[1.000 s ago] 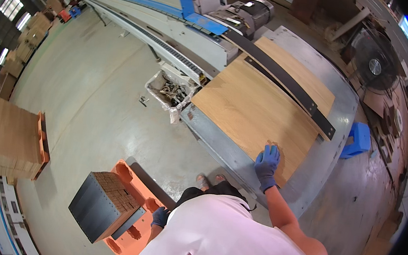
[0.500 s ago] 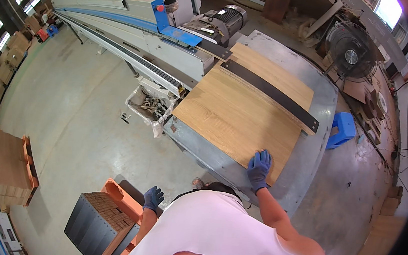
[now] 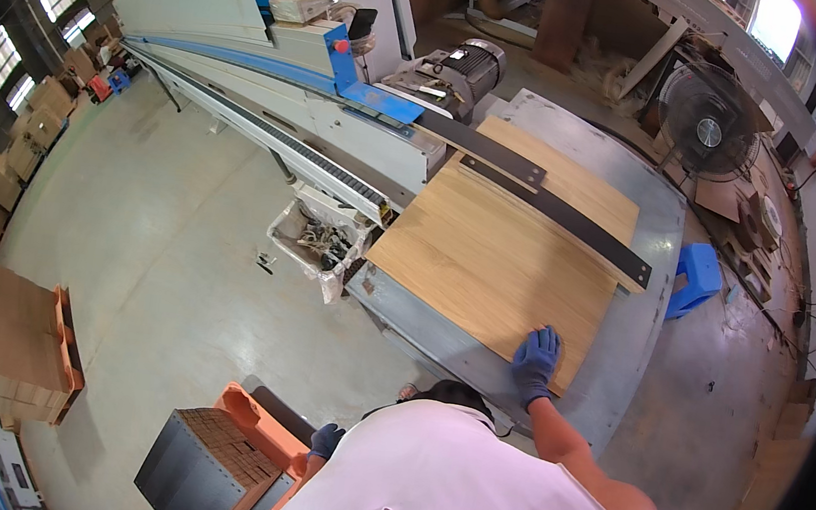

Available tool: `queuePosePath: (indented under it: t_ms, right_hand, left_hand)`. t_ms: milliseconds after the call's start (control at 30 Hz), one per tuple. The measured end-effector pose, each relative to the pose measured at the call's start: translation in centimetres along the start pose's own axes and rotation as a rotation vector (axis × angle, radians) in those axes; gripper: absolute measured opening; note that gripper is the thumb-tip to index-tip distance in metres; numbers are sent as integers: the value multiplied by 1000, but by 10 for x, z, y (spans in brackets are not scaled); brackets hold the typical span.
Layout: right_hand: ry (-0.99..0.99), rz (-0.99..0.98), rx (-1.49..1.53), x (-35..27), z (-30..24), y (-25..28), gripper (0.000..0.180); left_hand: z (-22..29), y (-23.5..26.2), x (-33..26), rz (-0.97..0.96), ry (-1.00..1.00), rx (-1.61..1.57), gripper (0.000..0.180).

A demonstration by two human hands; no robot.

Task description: The person positions metal strips along a guide on a machine workbench, retrieves the strips, and stacks them onto a pallet.

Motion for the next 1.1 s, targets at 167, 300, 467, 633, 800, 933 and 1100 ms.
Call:
queuePosePath:
  t_ms: [167, 300, 467, 633, 800, 933, 1100]
  right_hand:
    - [-2, 20, 5, -1, 2, -1, 28]
    - [-9, 41, -17, -6, 6, -2, 29]
    - [-11, 34, -3, -4, 2, 2, 29]
    - [-12, 33, -27, -3, 2, 2, 29]
    - [-30, -7, -32, -4, 5, -2, 30]
    - [-33, -8, -34, -4, 6, -4, 30]
    - [-34, -25, -11, -3, 5, -4, 32]
  left_hand:
    - [2, 4, 6, 26, 10, -623, 43]
    - [54, 27, 0, 56, 478, -1330, 47]
    - [66, 43, -4, 41, 612, -1370, 46]
    - [71, 44, 3, 51, 658, -1403, 39]
    - [85, 39, 5, 42, 634, -1361, 39]
    - [88, 32, 7, 50, 691, -1376, 38]
    - [99, 26, 10, 37, 720, -1415, 36]
Point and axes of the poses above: each hand's wrist, its own x-axis towards the middle knuckle, its own y-axis out of the back of the hand, z = x × y, the point moved 6 cm from there along x, towards the middle knuckle, and after that the axes turned 11 degrees about -x, right-handed, at the moved point
